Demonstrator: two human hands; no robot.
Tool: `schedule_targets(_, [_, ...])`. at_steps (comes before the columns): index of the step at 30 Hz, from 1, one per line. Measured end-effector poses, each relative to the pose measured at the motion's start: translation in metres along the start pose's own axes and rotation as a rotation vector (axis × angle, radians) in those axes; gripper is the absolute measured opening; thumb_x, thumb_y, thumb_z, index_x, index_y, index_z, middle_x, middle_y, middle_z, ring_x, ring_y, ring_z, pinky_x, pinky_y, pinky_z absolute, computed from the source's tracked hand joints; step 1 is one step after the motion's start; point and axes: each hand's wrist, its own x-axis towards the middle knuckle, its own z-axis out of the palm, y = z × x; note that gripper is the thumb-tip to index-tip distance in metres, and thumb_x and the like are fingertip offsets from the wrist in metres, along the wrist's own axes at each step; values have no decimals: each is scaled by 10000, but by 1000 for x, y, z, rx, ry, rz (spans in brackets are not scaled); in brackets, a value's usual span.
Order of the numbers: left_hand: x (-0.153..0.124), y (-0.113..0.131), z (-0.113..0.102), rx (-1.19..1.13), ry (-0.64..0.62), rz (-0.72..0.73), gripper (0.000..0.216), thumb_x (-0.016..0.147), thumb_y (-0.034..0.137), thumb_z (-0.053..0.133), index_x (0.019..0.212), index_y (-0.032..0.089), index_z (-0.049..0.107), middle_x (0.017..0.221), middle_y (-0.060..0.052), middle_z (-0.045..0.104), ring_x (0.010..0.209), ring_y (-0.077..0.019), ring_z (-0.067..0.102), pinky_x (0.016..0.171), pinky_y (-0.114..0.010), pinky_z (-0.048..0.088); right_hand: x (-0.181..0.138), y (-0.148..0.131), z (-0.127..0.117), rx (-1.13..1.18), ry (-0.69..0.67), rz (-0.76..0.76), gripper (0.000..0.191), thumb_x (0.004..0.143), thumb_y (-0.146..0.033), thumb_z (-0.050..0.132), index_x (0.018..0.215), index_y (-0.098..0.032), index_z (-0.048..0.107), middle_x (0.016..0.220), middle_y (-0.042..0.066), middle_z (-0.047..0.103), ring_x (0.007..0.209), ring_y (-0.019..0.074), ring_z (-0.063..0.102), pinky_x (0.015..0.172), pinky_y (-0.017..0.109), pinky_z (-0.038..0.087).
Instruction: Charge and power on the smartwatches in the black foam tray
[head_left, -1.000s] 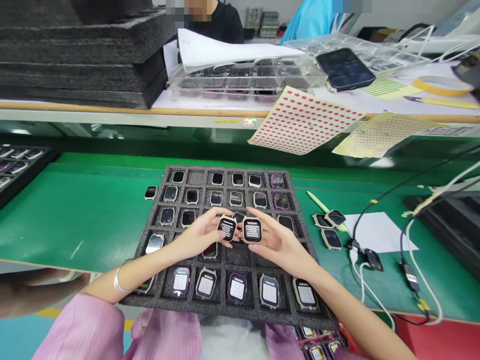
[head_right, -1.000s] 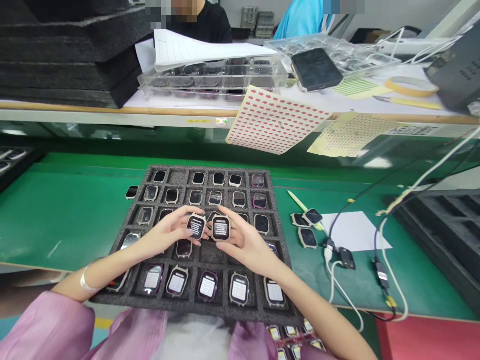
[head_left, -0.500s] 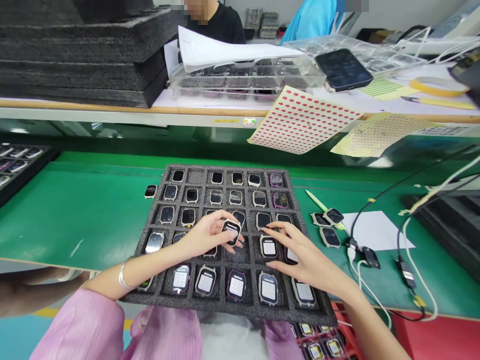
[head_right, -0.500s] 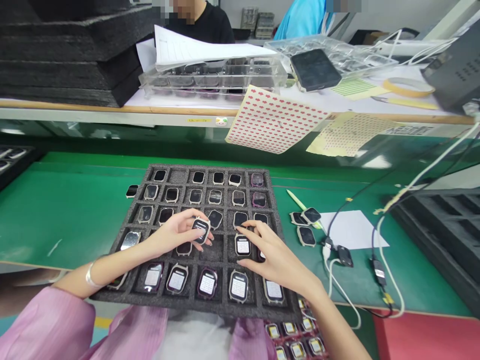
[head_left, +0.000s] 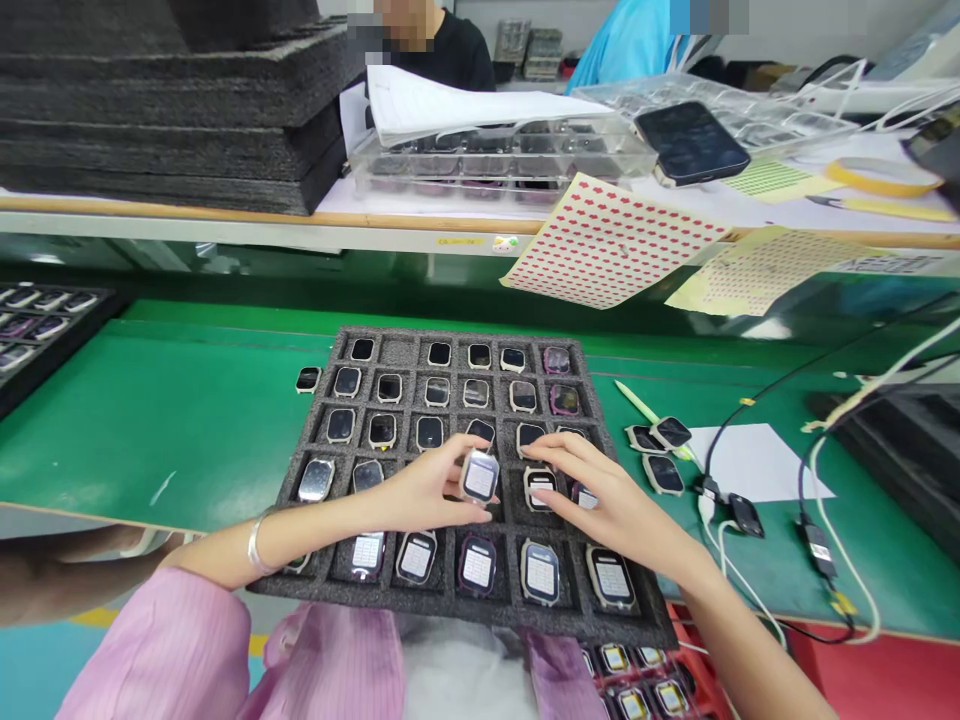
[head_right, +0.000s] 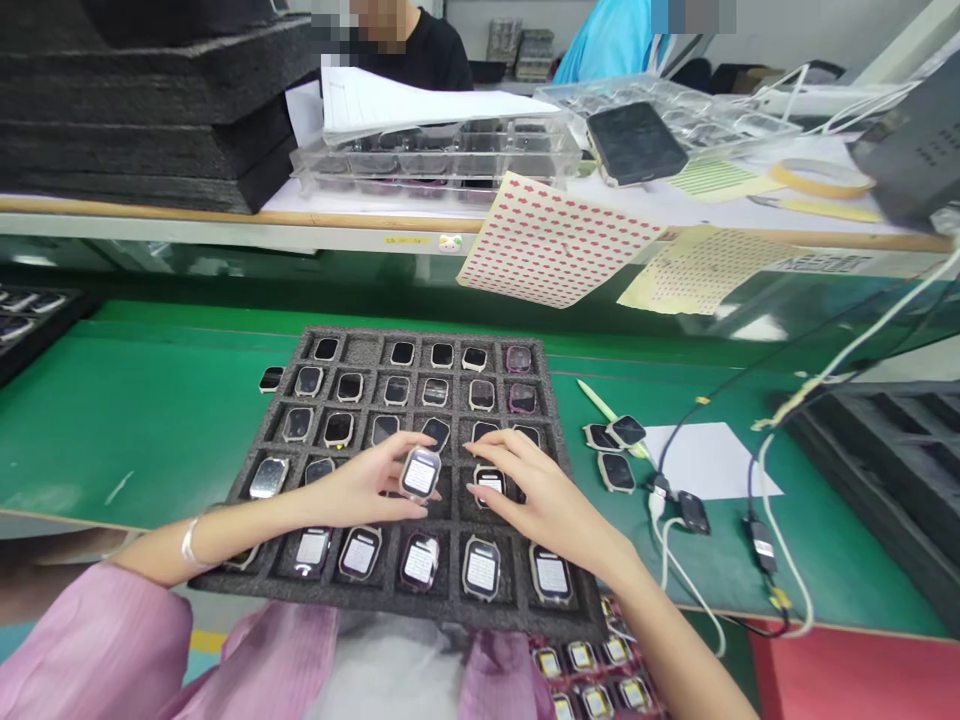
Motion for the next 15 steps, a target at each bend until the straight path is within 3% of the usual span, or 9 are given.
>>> schedule_targets(3, [2, -12, 11, 530, 8, 152, 466, 793, 132, 601, 1222, 176, 423, 1155, -112, 553, 1001, -228, 592, 854, -409, 502, 15, -5, -5, -3, 70, -34, 296, 921, -288, 527, 1202, -204, 566, 1117, 95, 578, 1003, 219, 570, 881, 369, 478])
schedule_targets(5, [4, -15, 16, 880, 18, 208, 396, 804, 220, 619, 1164, 131, 480, 1106, -131, 560, 1024, -273, 552, 859, -441, 472, 30, -10, -6, 11, 87, -60, 269, 921, -286, 528, 1167, -194, 584, 1053, 83, 605, 891, 198, 585, 817, 352, 492])
schedule_targets(8, [-3, -7, 17, 1249, 46, 220, 577, 737, 513, 673, 1078, 67, 536, 1087, -185, 559, 1006, -344, 521, 807, -474, 449, 56, -20, 1, 26, 25, -150, 217, 933, -259, 507, 1095, -171, 619, 977, 76, 641, 867, 196, 579, 794, 343, 487])
schedule_targets(10, [-16, 2, 9, 1376, 41, 202, 621, 730, 591, 641, 1036, 58, 558, 1052, -181, 578, 969, -334, 532, 787, -449, 442, 70, -28, 14, 7, -80, -242, 202, 949, -224, 474, 1054, -163, 636, 951, 73, 659, 905, 204, 567, 813, 346, 478])
schedule_targets(13, [-44, 12, -11, 1557, 96, 37, 282, 880, 352, 555, 945, 80, 591, 898, -138, 620, 868, -293, 577, 759, -422, 437, 81, -42, 45, -135, -256, -359, 208, 955, -172, 449, 1001, -152, 650, 902, 77, 666, 884, 213, 555, 812, 357, 475])
schedule_targets(15, [-59, 10, -24, 1643, 181, -137, 183, 901, 231, 507, 881, 79, 607, 843, -151, 627, 839, -308, 595, 749, -440, 439, 83, -51, 68, -307, -299, -383, 176, 936, -158, 482, 960, -125, 653, 883, 105, 653, 854, 236, 555, 796, 385, 477])
